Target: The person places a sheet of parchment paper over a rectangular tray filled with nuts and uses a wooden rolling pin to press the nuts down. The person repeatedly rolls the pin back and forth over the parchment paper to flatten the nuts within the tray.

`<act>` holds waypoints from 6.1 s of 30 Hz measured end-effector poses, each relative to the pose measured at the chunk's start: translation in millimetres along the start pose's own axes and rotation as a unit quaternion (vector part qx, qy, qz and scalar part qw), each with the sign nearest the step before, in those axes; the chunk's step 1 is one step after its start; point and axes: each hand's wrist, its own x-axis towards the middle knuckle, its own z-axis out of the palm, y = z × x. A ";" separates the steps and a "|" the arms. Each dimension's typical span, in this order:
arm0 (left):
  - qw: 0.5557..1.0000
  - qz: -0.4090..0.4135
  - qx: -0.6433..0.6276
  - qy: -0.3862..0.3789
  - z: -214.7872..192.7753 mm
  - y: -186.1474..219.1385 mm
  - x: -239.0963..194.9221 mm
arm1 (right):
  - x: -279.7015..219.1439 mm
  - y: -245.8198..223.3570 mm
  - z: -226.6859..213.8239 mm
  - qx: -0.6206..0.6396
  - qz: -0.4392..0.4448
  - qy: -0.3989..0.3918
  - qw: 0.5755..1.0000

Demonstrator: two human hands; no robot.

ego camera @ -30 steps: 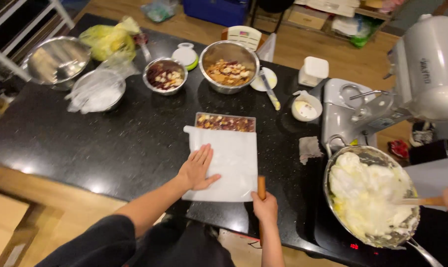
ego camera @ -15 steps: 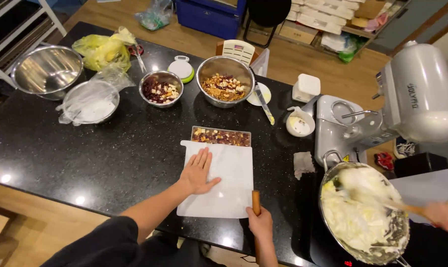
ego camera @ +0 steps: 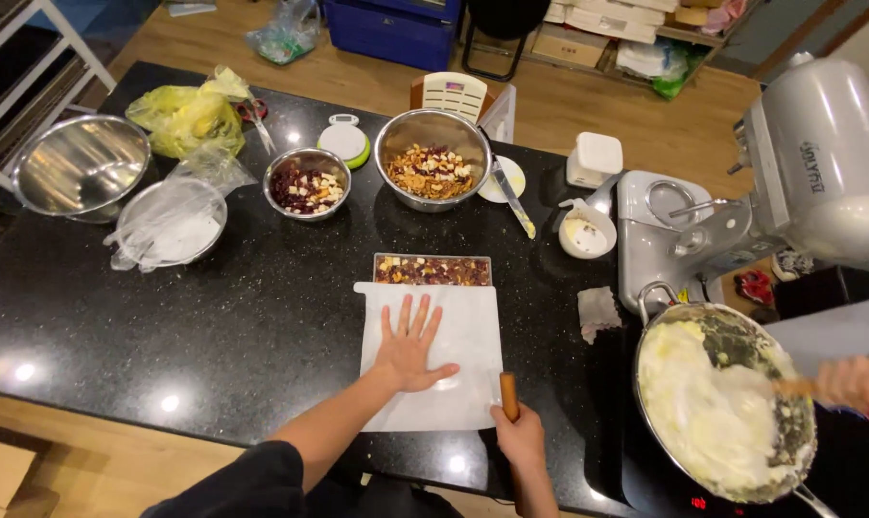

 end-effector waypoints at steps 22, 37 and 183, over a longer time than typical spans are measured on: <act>0.903 0.078 -0.317 0.280 -178.2 -83.1 -101.0 | -25.7 -315.1 -111.6 0.340 -0.371 -0.066 0.861; 0.978 0.197 -0.072 0.020 19.7 -61.1 -18.6 | 59.7 -61.3 -33.1 -0.051 -0.114 -0.027 0.992; 0.943 -0.159 -0.178 0.230 177.5 -96.5 -11.5 | 62.6 -68.7 -34.1 -0.193 -0.279 0.077 0.937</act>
